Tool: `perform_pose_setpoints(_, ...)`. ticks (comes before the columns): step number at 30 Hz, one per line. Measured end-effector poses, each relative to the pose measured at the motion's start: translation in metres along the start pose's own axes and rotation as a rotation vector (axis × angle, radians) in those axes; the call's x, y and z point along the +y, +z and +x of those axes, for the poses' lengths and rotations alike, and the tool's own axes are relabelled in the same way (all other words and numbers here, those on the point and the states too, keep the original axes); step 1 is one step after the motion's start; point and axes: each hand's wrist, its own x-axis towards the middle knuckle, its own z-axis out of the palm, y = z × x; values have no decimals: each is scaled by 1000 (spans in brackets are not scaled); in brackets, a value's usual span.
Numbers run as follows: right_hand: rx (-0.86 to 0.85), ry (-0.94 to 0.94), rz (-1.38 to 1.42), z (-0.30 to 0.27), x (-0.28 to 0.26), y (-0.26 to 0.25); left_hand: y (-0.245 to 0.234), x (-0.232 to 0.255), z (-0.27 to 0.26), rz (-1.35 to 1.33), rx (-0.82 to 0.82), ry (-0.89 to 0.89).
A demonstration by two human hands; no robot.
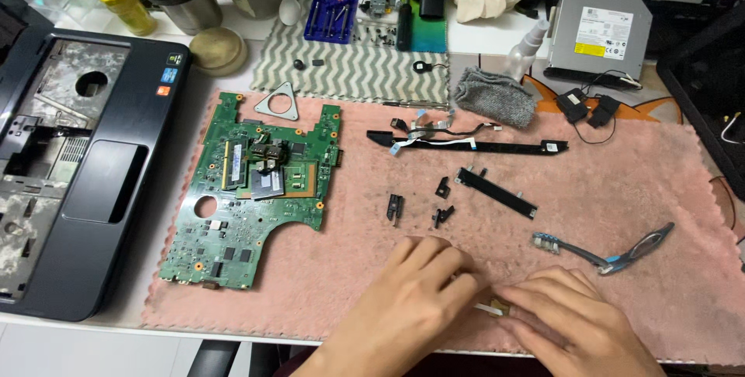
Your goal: The person uses a toothbrush to clean various small electronic components and ribbon cables laid out on a pink mat. They pick up each item, brush it, and place it back down, repeating this process for multiple parts including a black plastic frame and several connectors.
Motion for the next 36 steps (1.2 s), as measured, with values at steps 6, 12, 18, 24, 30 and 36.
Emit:
perform_pose_setpoints(6,-178,-12,-166,16,-8,-8,-33,-14,-16,49,103,-63)
perform_pose_setpoints(12,-221,198,5,16,-18,-4,-45,-30,-35,95,62,-64)
perform_pose_setpoints(18,-368,150,91,32,-7,-20,-49,-41,-45,134,47,-95)
perform_pose_setpoints(24,-253,714,-54,174,-19,-55,-61,-41,-45,100,106,-126)
perform_pose_setpoints(30,-136,922,398,325,-44,-8,-64,-41,-49,104,104,-147)
perform_pose_setpoints(36,-23,936,759,374,73,90,-67,-47,-51,97,110,-113)
